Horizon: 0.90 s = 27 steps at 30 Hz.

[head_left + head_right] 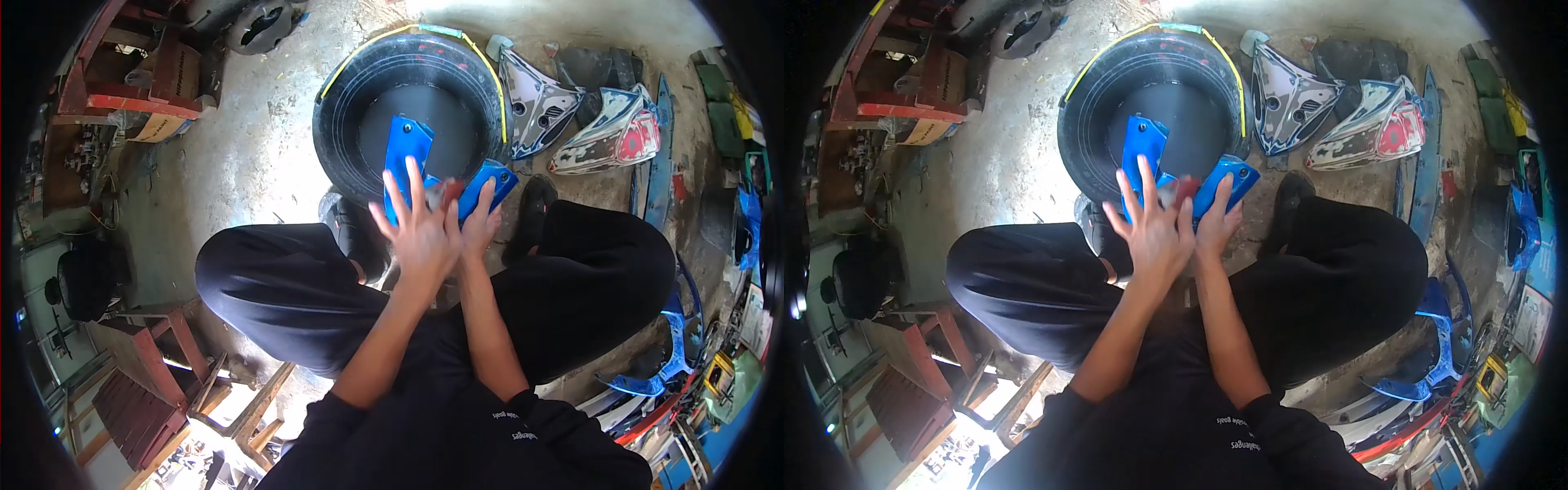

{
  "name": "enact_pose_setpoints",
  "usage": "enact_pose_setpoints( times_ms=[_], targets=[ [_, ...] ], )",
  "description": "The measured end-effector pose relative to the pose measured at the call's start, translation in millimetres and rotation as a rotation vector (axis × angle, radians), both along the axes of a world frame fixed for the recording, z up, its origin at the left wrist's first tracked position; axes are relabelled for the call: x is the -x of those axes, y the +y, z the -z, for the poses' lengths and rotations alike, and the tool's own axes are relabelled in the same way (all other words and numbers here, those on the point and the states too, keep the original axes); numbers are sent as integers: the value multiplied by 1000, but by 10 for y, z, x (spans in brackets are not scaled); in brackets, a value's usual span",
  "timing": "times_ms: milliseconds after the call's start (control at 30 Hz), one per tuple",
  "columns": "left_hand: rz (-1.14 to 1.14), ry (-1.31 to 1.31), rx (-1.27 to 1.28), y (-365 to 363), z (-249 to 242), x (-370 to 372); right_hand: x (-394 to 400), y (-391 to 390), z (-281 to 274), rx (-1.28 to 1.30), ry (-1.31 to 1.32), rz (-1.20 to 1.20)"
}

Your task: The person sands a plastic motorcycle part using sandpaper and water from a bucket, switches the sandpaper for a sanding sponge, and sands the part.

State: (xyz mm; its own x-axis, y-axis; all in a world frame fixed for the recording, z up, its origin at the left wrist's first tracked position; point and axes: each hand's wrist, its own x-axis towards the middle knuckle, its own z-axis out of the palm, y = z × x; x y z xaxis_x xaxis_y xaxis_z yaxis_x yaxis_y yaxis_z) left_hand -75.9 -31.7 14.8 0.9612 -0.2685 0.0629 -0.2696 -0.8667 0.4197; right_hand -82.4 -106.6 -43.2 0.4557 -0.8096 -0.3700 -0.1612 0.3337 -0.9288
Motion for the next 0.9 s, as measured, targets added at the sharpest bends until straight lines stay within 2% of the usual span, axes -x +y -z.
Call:
enact_pose_setpoints(
  times_ms=[67,200,267,300,367,433,500,567,633,700,767,833,900],
  targets=[
    [-16,-8,3,-49,36,-48,15,-26,23,-86,-9,1],
    [25,8,-98,90,-22,215,-42,-40,4,5,-4,-9],
    [27,60,-138,187,-88,237,-76,24,-71,-202,-172,117],
    [27,65,-143,161,-81,187,-56,20,-42,-207,-167,118],
    [-63,-27,-91,30,-18,28,-6,-29,51,-54,21,16],
    [-80,-10,-87,-15,41,75,36,-38,111,-8,34,10],
    [51,-9,-92,22,-19,209,-11,-46,99,33,31,0],
    [-51,13,-171,176,-18,79,-66,22,47,-198,-197,121],
    [-139,-32,-178,161,41,-21,-31,10,121,-187,-214,130],
    [19,-19,-64,53,23,164,9,-53,99,-36,-50,-21],
    [94,28,-70,92,15,197,-35,-9,-5,-101,-101,32],
    [-103,-68,-172,167,31,-11,-61,23,-24,-161,-145,92],
    [-129,-61,-140,157,27,10,-69,32,45,-183,-122,139]
  ],
)
